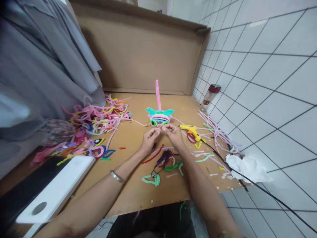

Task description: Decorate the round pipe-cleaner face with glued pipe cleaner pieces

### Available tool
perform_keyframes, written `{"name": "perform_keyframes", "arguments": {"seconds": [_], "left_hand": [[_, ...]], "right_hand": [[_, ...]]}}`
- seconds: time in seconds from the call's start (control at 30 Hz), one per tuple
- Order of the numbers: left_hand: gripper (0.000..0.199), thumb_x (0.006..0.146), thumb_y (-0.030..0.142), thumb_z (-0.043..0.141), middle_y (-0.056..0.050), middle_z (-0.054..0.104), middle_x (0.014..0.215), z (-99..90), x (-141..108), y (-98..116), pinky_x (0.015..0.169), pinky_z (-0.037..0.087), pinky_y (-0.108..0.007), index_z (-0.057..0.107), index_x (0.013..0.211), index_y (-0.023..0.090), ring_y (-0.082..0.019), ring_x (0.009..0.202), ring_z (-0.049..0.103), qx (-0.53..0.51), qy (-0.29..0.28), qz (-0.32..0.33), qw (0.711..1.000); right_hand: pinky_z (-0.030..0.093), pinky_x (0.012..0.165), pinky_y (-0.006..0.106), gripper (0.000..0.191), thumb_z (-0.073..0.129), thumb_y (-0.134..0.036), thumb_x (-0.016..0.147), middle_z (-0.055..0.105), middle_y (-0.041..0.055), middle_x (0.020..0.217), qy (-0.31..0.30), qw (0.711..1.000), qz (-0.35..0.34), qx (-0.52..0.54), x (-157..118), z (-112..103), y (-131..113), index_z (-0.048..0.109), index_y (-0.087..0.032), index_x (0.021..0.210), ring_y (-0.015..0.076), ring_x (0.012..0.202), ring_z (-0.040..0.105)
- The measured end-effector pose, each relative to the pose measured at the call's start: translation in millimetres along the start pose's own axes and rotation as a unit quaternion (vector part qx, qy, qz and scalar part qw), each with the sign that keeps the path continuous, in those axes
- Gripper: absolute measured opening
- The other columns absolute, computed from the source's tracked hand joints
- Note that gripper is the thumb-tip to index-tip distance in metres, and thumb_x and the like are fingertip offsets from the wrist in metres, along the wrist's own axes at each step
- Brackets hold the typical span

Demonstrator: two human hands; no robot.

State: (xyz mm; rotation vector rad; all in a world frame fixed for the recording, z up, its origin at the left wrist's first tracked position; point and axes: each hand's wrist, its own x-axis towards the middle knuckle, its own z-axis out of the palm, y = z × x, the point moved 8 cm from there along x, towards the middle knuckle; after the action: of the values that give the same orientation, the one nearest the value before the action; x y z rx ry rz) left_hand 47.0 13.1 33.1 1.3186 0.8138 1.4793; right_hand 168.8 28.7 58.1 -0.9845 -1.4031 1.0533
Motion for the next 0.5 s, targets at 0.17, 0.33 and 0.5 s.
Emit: {"name": "perform_keyframes", "arguments": {"seconds": [0.17,0.33,0.5], "left_hand": [[0.035,0.077,0.051,0.065,0.004,0.048,0.056,2.9,2.4,2.5,0.064,0.039,-0.026,0.061,0.068,0.018,-0.010,0.056,0.041,0.001,0.017,0.006,1.000],[0.032,0.072,0.046,0.069,0.006,0.042,0.053,2.5,0.5,-9.1,0.050,0.027,-0.022,0.059,0.067,0.017,-0.007,0.049,0.030,-0.025,0.057,-0.035,0.997],[0.036,0.072,0.050,0.069,0.011,0.025,0.046,20.0,-4.2,-22.6,0.042,0.012,-0.021,0.055,0.067,0.017,-0.004,0.040,0.016,-0.143,-0.001,-0.116,0.983]], "right_hand": [[0.036,0.056,0.025,0.031,0.068,-0.049,0.068,0.049,-0.0033,0.059,0.017,0.999,-0.015,-0.028,0.5,-2.4,-0.5,0.060,-0.019,0.070,0.0106,0.057,0.040],[0.037,0.058,0.025,0.026,0.063,-0.045,0.072,0.051,-0.0021,0.065,0.025,0.997,-0.041,-0.059,-1.7,-3.4,-5.1,0.058,-0.020,0.071,0.0118,0.060,0.043],[0.037,0.059,0.025,0.029,0.063,-0.048,0.075,0.048,-0.0036,0.062,-0.003,0.999,-0.043,-0.021,-4.3,-3.6,-6.3,0.056,-0.020,0.073,0.0113,0.059,0.043]]}}
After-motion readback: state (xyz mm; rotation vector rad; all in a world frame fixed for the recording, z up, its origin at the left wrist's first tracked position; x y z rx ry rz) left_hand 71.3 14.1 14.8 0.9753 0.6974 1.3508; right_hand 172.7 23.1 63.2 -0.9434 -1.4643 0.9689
